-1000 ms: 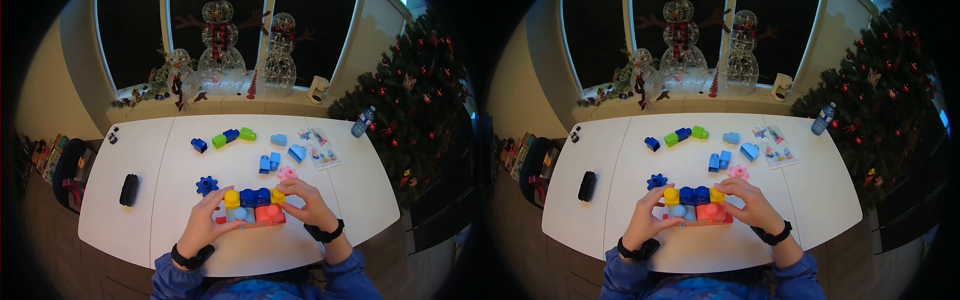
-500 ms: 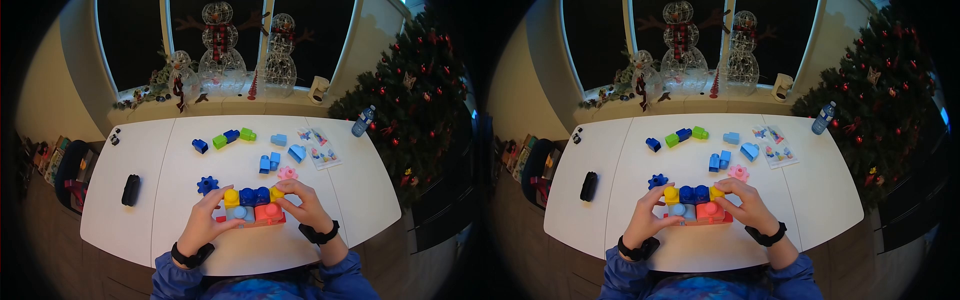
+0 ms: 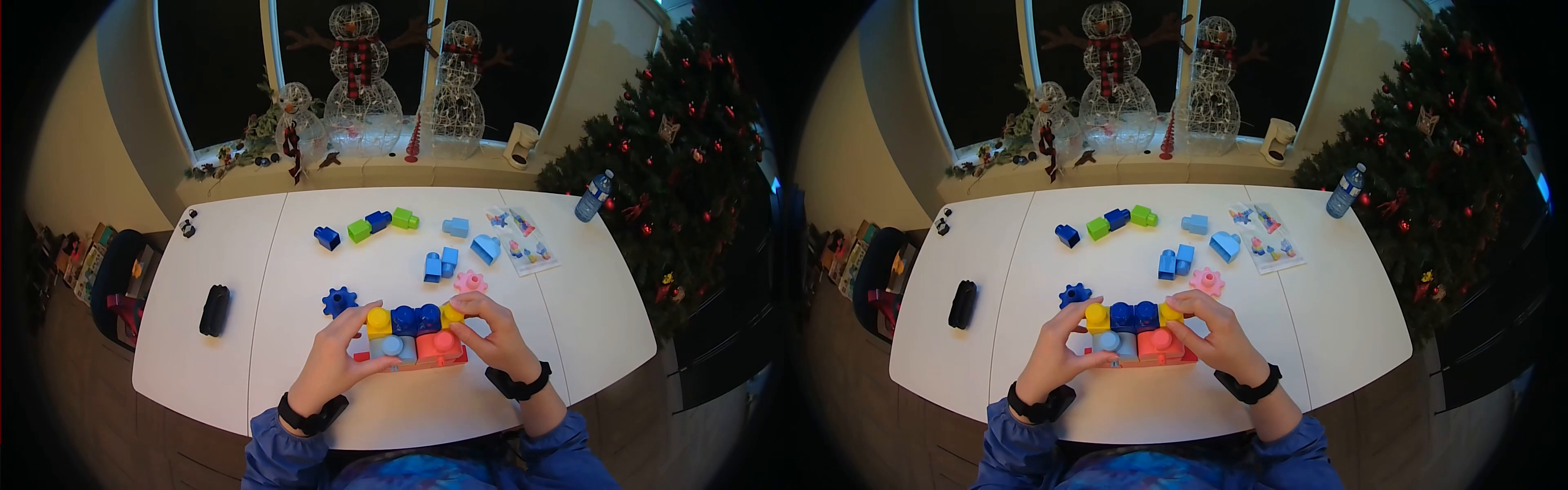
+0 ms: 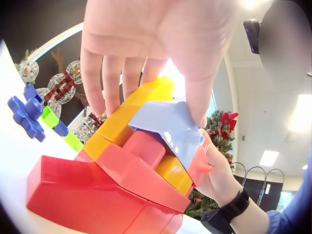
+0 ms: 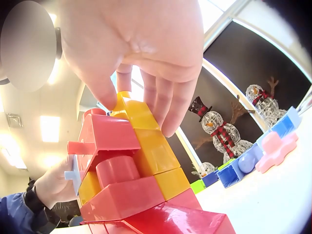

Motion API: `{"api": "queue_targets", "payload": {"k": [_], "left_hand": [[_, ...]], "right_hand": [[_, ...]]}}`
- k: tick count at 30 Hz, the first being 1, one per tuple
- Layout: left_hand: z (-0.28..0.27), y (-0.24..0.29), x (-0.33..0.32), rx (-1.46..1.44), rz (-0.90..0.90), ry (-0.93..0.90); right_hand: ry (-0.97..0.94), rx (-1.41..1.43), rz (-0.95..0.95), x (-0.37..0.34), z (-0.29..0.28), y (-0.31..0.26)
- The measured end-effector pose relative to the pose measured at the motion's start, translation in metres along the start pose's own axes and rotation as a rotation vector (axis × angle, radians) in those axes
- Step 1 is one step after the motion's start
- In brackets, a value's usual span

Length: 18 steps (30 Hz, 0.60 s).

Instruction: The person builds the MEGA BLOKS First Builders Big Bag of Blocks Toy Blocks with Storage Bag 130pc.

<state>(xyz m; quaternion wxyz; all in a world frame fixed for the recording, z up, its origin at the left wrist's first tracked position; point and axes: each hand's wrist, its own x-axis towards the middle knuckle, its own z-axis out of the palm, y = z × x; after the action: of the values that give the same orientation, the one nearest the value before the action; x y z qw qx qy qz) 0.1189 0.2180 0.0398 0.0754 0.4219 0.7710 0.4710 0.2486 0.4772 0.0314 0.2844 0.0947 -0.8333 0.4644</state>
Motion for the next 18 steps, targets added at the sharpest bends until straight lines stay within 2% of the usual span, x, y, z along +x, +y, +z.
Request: {"api": "queue_targets", "payload": {"k": [18], "left_hand": [[-0.0008, 0.0012, -0.0013, 0.005, 0.002, -0.006]], "right_hand": [[-0.008, 0.024, 0.023, -0.0011, -0.0003, 0.0024]]}}
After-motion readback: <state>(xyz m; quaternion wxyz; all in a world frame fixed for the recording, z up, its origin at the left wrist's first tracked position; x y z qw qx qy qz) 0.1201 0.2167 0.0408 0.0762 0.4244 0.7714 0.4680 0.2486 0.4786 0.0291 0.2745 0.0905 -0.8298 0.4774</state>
